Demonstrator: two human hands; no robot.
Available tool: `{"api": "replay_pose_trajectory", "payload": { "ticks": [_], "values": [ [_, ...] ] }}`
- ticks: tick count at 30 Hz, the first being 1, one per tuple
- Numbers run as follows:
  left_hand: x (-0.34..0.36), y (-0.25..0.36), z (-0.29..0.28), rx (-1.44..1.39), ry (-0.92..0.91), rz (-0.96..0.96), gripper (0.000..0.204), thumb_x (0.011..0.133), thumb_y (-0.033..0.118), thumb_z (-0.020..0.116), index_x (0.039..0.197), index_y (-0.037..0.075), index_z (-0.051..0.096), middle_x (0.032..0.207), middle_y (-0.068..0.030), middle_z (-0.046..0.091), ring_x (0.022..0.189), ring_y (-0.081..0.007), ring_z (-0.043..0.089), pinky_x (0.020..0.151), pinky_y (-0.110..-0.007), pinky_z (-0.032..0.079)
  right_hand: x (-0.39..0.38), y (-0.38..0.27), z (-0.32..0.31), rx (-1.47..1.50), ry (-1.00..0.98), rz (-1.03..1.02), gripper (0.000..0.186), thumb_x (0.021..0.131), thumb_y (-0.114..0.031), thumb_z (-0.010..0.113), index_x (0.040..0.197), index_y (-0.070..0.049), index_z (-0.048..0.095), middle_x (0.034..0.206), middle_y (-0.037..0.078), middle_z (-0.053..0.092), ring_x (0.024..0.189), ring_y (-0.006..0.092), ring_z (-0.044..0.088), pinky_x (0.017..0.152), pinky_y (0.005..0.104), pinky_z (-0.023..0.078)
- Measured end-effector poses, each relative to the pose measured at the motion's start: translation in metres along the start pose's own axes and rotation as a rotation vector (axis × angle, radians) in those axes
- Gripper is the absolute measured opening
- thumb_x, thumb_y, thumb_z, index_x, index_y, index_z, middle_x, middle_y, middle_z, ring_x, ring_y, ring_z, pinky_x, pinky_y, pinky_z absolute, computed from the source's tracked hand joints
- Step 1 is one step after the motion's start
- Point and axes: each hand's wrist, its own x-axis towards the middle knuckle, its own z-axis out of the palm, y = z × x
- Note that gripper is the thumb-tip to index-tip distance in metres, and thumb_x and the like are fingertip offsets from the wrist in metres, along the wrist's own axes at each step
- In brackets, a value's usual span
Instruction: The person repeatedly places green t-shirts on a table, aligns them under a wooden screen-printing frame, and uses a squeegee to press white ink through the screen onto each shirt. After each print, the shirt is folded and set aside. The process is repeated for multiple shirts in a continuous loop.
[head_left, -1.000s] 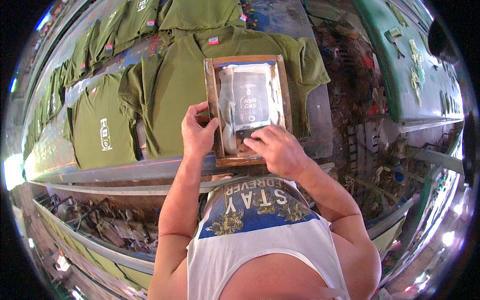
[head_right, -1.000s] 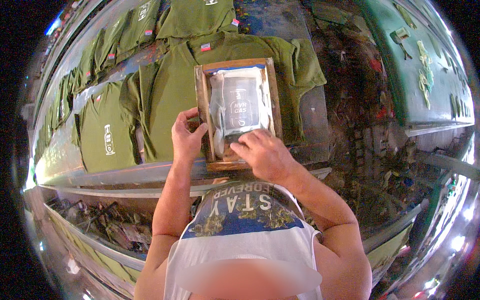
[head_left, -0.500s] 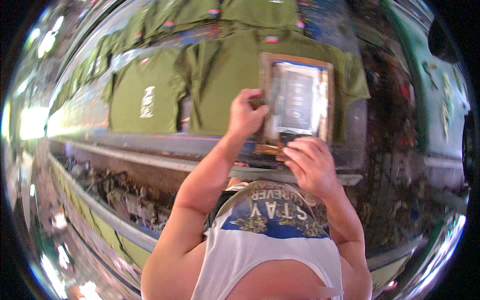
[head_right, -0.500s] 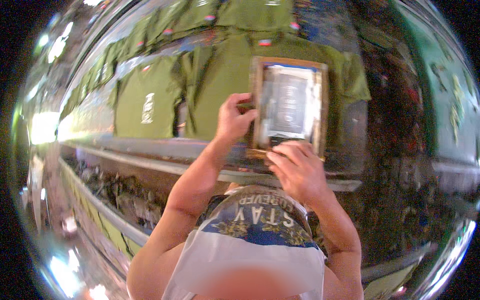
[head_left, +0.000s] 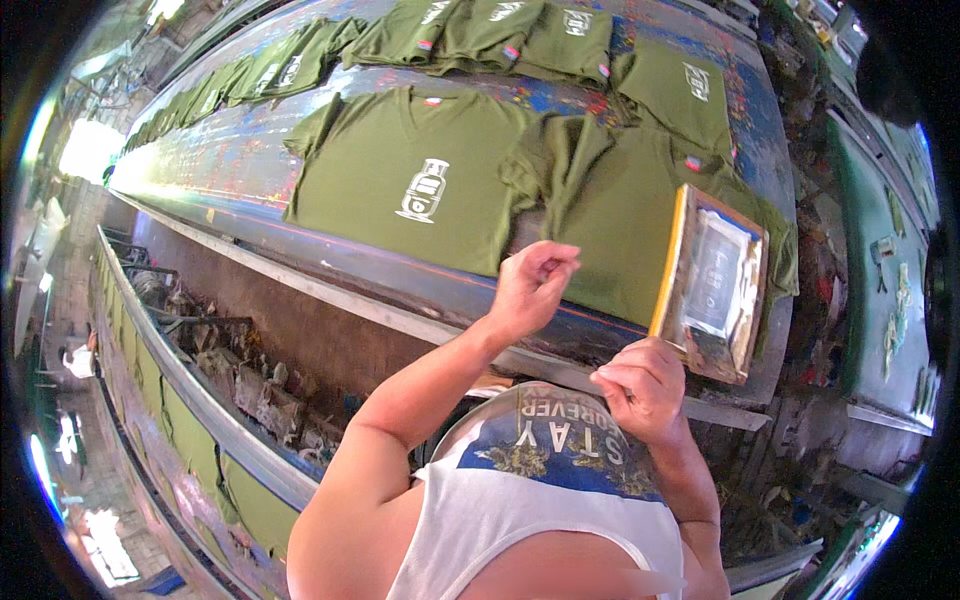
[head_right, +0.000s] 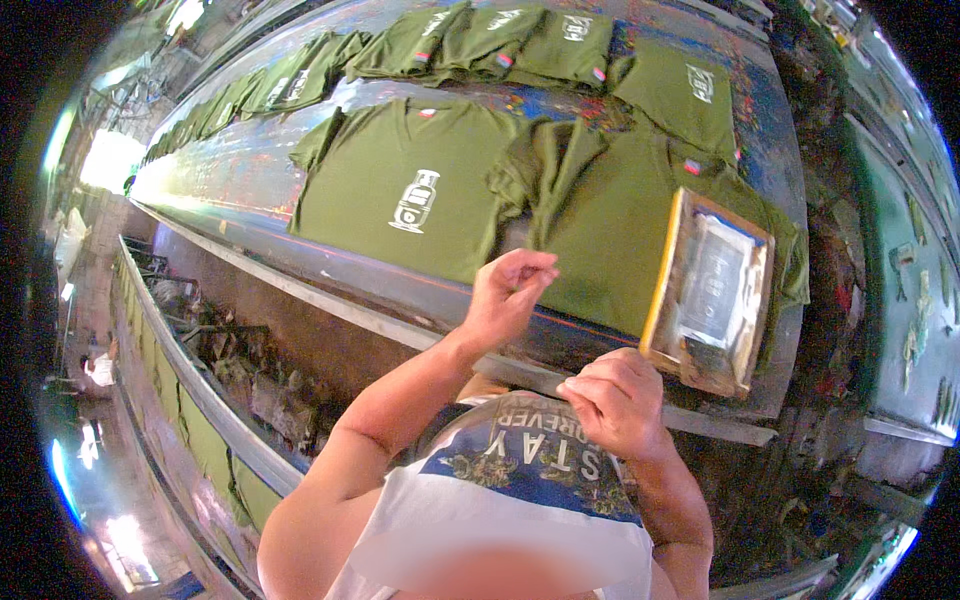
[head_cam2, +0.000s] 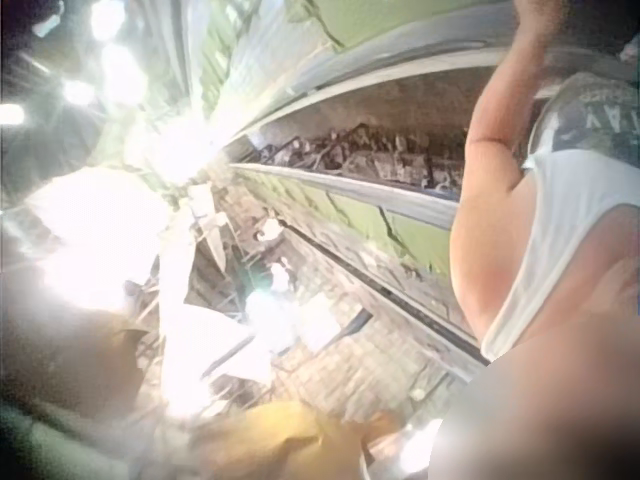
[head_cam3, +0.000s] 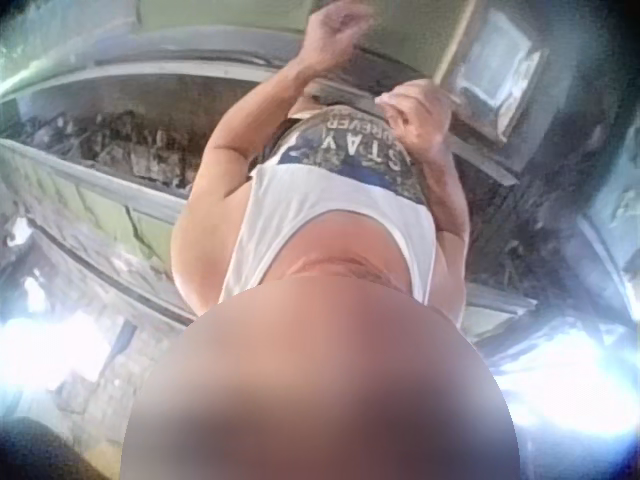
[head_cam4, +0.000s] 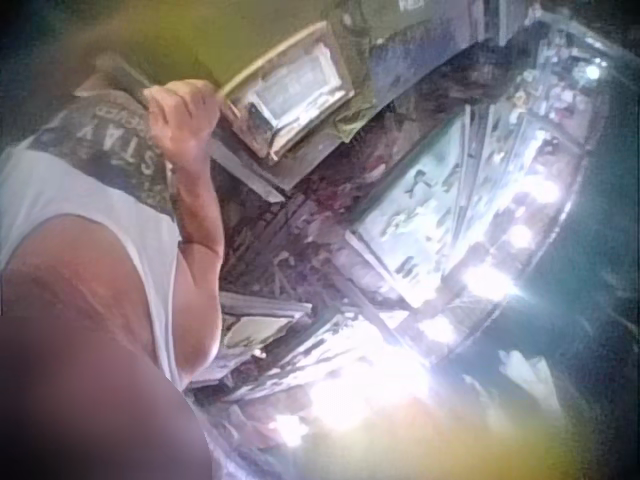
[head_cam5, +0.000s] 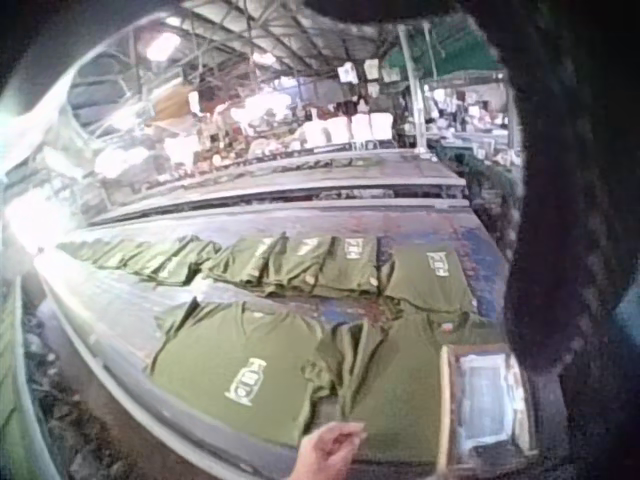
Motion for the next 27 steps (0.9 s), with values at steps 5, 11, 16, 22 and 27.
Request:
{"api": "replay_pose_trajectory", "payload": {
  "ticks": [5,11,16,22,27],
  "values": [
    [-0.019,-0.012,-0.160,0.024,0.268,0.013,0.015,0.105,-0.001,0.077,0.119,0.000,0.082,0.102,-0.0031,0.081,0.091,-0.0081,0.072,0.084,-0.028,0.061,0.042,-0.009,0.112,-0.074,-0.107,0.022,0.022,0.081,-0.002,0.094,0.096,-0.007,0.078,0.092,0.008,0.075,0.081,0.0297,0.073,0.072,0.0420,0.059],
    [-0.038,-0.014,-0.300,0.194,0.455,-0.108,0.020,0.100,-0.004,0.076,0.119,0.000,0.079,0.100,-0.0072,0.080,0.089,-0.0105,0.075,0.082,-0.028,0.062,0.074,0.012,0.191,-0.461,-0.334,0.056,0.034,0.081,-0.006,0.090,0.114,-0.005,0.081,0.117,0.009,0.076,0.113,0.0310,0.071,0.097,0.0469,0.058],
    [-0.042,-0.010,-0.349,0.692,0.272,0.151,0.039,0.092,0.000,0.084,0.130,0.004,0.076,0.116,-0.0137,0.077,0.104,-0.0309,0.075,0.095,-0.041,0.062,0.066,0.038,0.208,-0.681,-0.417,0.036,0.033,0.084,-0.008,0.084,0.117,-0.003,0.080,0.123,0.009,0.074,0.120,0.0312,0.069,0.102,0.0477,0.056],
    [-0.021,-0.011,-0.347,0.947,0.012,0.210,0.067,0.084,0.019,0.094,0.144,0.006,0.068,0.139,-0.0161,0.068,0.135,-0.0409,0.061,0.117,-0.054,0.050,0.085,0.054,0.203,-0.693,-0.465,0.028,0.018,0.088,-0.008,0.077,0.106,-0.004,0.076,0.115,0.012,0.074,0.114,0.0337,0.069,0.100,0.0462,0.057],
    [0.019,-0.017,-0.349,1.116,-0.074,0.297,0.074,0.084,0.031,0.096,0.148,0.010,0.066,0.134,-0.0136,0.067,0.128,-0.0387,0.061,0.110,-0.053,0.052,0.134,0.053,0.190,-0.536,-0.134,-0.036,0.016,0.089,-0.004,0.076,0.105,-0.004,0.074,0.110,0.012,0.073,0.108,0.0357,0.069,0.100,0.0491,0.059]
  ]
}}
